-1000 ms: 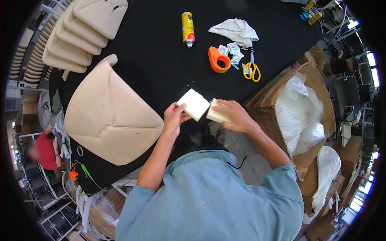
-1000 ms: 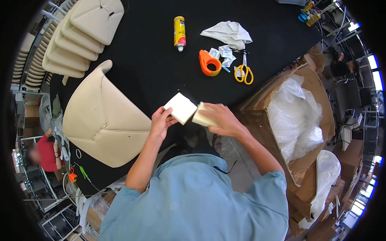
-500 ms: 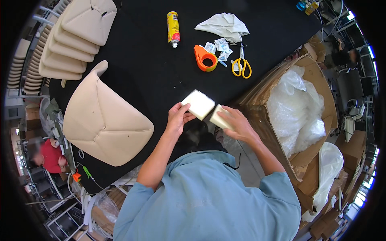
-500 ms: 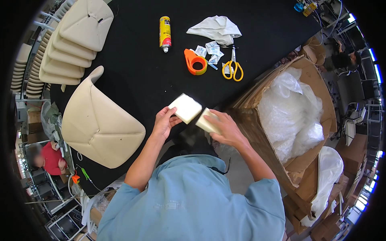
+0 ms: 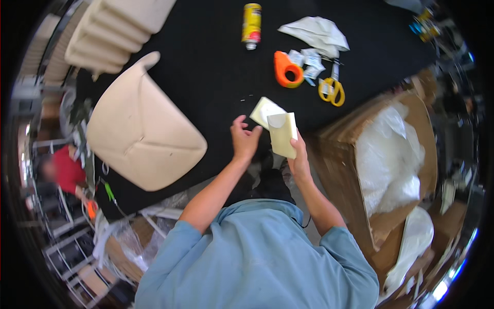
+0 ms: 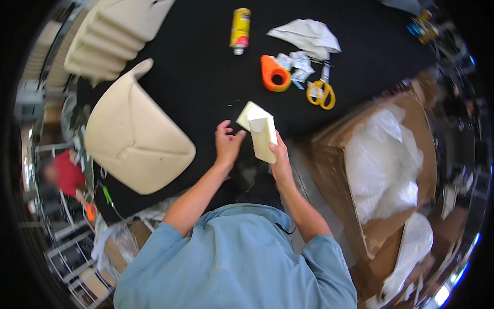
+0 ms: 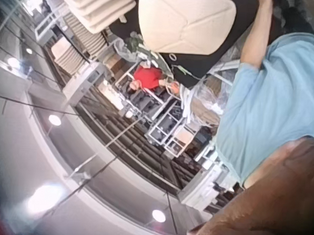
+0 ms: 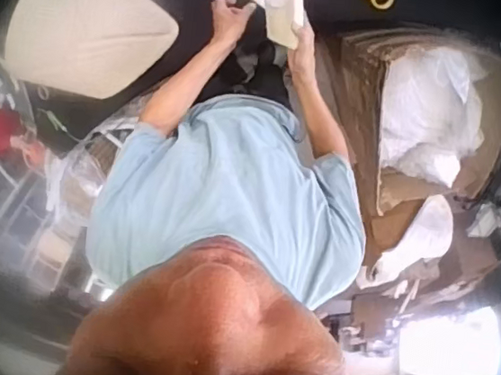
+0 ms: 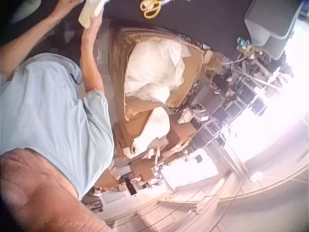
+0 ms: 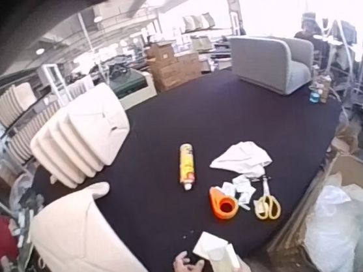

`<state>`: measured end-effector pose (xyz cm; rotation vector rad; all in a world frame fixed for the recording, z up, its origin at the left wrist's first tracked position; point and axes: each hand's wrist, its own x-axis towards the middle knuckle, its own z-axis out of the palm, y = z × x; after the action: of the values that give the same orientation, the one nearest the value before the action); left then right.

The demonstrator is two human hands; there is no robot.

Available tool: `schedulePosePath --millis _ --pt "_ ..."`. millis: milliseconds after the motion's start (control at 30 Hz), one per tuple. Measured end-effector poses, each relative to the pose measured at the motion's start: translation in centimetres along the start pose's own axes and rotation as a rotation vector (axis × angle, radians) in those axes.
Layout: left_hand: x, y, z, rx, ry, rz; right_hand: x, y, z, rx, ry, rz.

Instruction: Cleaning a padded chair seat with spray and a sponge.

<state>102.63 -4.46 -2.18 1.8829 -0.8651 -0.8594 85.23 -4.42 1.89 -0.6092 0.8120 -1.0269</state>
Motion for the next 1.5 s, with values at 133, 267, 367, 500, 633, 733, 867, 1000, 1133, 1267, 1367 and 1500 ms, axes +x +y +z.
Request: schedulePosePath --millis 133,267,367,500,633,733,867,1000,1133,1267,1367,1500 --pt "-3.0 0.6 -2.0 -0.008 0.064 0.047 1.2 3.9 2.6 -0.208 -0.027 -0.065" --pt "-5.6 0.4 -7.0 -0.105 0.069 0.046 1.7 4.5 3.6 -0.049 0.034 0.035" --pt "-7.2 -3.7 -12.5 -0.273 0.210 -0.062 1.7 6.0 4.1 0.051 -0.042 0.138" --pt "-9.7 -10.7 -20.0 -0.349 0.439 -0.247 0.3 6.5 8.8 -0.005 -0.086 0.057" --pt "-11.7 -16.0 -28.1 -0.381 0.630 -0.335 -0.5 9.4 16.2 -0.412 -0.305 -0.079" --pt "-11.6 -18.7 -33.7 -0.385 0.689 -0.329 -0.1 10.2 25.6 -0.904 -0.634 -0.515" --pt "-9.7 -20.8 -40.8 -0.265 0.710 -0.243 6.1 13.2 35.8 -1.325 -0.523 -0.950" --pt "-5.6 -20.6 -46.5 -0.229 0.652 -0.218 10.3 18.6 41.2 -1.552 -0.212 -1.066" --pt "-0.8 -20.5 -49.8 -0.282 0.582 -0.221 6.8 22.8 42.0 -1.765 -0.508 -1.134" --pt "5.1 -20.5 -50.6 -0.577 0.516 -0.067 11.5 18.9 45.1 -1.696 -0.216 -1.127" --pt "7.0 -19.1 -50.7 -0.568 0.493 -0.180 13.6 16.6 50.3 -1.704 -0.178 -1.140" --pt "7.9 -19.7 -50.7 -0.525 0.526 -0.232 10.4 18.8 47.9 -1.739 -0.487 -1.201"
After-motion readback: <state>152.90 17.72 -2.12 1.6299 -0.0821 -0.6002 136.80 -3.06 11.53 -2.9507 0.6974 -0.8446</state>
